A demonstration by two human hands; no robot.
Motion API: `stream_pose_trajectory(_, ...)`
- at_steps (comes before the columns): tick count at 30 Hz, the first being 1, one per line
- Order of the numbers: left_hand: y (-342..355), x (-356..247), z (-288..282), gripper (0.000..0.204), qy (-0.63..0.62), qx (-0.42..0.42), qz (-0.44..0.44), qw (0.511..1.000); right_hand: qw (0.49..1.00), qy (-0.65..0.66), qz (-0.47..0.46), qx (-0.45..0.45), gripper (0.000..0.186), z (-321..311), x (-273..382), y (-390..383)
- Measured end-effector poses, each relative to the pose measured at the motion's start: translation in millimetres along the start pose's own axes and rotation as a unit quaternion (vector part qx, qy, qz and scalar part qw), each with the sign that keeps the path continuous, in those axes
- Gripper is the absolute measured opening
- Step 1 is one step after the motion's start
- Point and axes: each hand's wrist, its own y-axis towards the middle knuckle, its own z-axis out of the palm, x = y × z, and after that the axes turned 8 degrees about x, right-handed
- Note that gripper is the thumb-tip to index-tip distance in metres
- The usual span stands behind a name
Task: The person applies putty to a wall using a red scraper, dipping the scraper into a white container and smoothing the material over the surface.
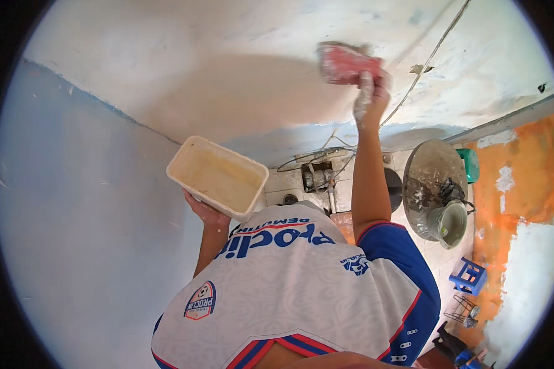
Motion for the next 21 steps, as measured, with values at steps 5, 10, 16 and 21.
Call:
stream_pose_trajectory(5, 2.1, 8.1, 16.6, 0.068, 0.0, -0.002, 0.007, 1.0, 0.998, 0.047, 0.012, -0.048, 0.022, 5.4, 16.9, 9.5)
stream_pose_trajectory(10, 4.4, 14.4, 13.1, 0.068, 0.003, 0.016, 0.008, 1.0, 0.998, -0.036, 0.049, 0.034, 0.019, -2.1, 15.9, -4.2)
stream_pose_trajectory(16, 9.3, 23.3, 17.1, 0.069, 0.007, 0.002, 0.015, 1.0, 0.991, 0.036, 0.039, -0.119, 0.024, -19.3, 9.4, 13.4)
stream_pose_trajectory(21, 15.6, 30.1, 21.9, 0.069, 0.015, -0.004, 0.01, 1.0, 0.995, -0.086, 0.005, 0.051, 0.019, -5.6, 0.9, -7.5)
